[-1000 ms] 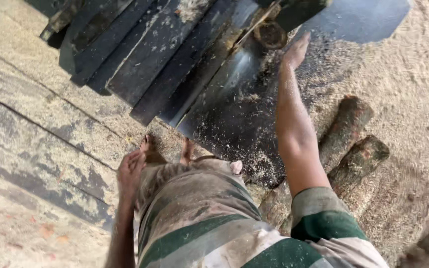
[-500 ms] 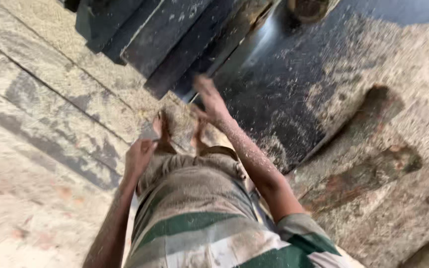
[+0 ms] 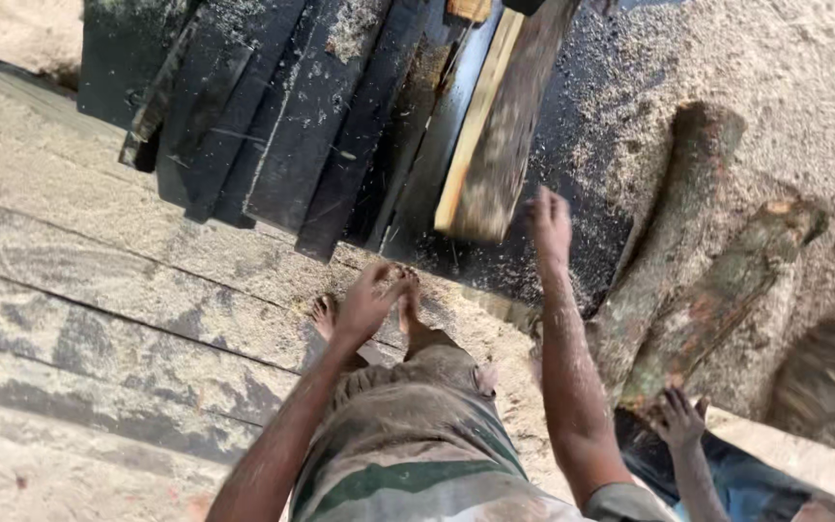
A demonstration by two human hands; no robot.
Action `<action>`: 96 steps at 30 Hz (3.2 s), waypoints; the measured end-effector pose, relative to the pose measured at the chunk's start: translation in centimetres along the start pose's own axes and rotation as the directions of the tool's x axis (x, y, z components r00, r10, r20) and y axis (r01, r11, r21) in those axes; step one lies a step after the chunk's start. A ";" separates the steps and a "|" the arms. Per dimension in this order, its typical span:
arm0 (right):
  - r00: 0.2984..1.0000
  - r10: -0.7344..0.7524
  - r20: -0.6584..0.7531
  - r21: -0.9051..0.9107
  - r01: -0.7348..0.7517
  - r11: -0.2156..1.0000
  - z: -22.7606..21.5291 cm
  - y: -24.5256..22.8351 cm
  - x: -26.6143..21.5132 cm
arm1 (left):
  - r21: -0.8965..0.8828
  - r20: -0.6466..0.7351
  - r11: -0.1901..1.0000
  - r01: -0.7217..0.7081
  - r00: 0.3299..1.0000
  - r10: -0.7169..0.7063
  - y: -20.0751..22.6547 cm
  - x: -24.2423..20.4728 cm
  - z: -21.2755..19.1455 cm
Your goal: The person picks up logs and pushes them through a large circular saw blade on a table to cut them into boards, while an assistant helps move and stack the wood.
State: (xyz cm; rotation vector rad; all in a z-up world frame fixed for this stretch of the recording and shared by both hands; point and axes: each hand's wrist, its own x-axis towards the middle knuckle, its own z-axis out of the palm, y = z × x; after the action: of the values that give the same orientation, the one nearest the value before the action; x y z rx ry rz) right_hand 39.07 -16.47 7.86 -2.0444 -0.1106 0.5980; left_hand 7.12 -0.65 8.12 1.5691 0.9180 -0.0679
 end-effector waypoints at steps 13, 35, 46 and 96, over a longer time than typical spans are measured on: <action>0.976 0.208 -0.058 -0.387 -0.214 0.897 10.2 -0.3 -18.4 | -0.242 0.383 0.970 0.004 0.919 0.092 -2.1 0.5 -0.7; 0.940 0.259 0.220 -0.202 -0.216 0.955 14.2 1.5 -17.1 | 0.562 0.280 0.786 -0.259 0.953 0.114 -9.3 6.1 -0.5; 0.958 0.223 0.179 -0.283 -0.168 0.945 13.4 -1.8 -7.0 | 0.314 0.152 0.888 -0.336 0.941 0.302 -2.9 14.9 -0.2; 0.950 -0.098 -0.295 -0.139 0.059 0.989 14.9 -7.4 28.7 | 0.026 -0.378 0.998 -0.065 0.923 0.070 -0.5 7.5 1.3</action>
State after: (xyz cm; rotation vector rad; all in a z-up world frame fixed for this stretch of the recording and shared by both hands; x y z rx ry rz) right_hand 58.56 8.21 -2.64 -2.2203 -0.0503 0.2284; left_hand 12.57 2.01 3.41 1.6548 1.1628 0.2907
